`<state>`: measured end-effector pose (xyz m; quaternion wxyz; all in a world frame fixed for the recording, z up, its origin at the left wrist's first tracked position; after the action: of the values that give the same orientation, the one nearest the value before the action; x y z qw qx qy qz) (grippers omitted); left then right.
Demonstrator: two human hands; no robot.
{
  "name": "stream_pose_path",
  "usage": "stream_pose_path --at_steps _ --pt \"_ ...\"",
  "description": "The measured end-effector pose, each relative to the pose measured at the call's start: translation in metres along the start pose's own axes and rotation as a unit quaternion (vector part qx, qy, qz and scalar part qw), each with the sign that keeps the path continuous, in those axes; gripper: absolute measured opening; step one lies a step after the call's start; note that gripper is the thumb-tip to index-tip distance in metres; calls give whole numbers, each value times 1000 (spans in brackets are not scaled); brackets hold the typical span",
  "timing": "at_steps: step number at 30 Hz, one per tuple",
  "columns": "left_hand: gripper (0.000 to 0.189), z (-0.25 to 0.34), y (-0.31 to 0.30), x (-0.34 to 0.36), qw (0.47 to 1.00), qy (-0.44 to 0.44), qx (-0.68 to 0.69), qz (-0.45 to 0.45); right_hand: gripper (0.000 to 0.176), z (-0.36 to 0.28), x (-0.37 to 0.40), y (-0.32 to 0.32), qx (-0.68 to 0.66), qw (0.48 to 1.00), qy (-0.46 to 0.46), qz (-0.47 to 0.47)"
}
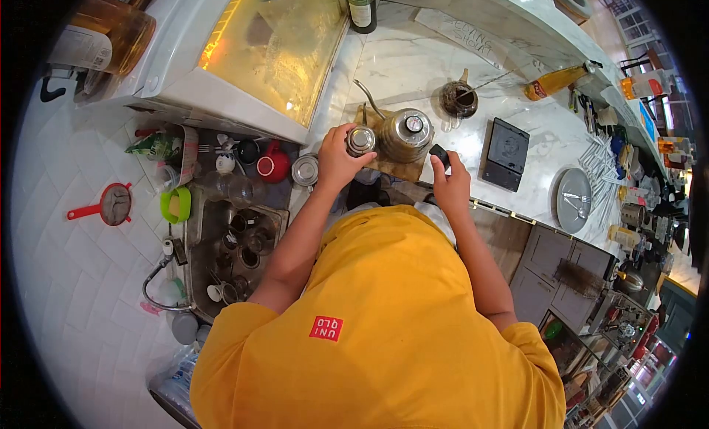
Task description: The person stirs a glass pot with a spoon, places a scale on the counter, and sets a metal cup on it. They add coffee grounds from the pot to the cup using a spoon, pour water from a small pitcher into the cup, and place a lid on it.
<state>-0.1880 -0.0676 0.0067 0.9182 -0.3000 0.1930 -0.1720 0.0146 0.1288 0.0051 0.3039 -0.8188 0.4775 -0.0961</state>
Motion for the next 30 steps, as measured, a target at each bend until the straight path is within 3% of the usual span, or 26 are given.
stream_pose_path --at_steps 5,9,30 --pt "70 -2 1 1 1000 -10 -4 -1 31 -7 3 -1 -13 1000 26 1" --pt "70 -3 1 2 1000 -25 8 -7 32 -2 2 0 11 1000 -4 11" --pt "66 4 3 6 998 15 -16 61 33 -2 0 -6 3 1000 -16 7"
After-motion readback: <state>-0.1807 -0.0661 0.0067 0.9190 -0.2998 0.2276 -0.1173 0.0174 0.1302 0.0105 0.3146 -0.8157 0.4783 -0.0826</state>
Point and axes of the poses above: each hand's wrist, its own x-axis away from the middle knuckle, its own y-axis out of the palm, z = x × y, the point moved 8 cm from there along -x, towards the middle knuckle, and after that the axes turned 12 degrees about z, right-handed, at the moved point
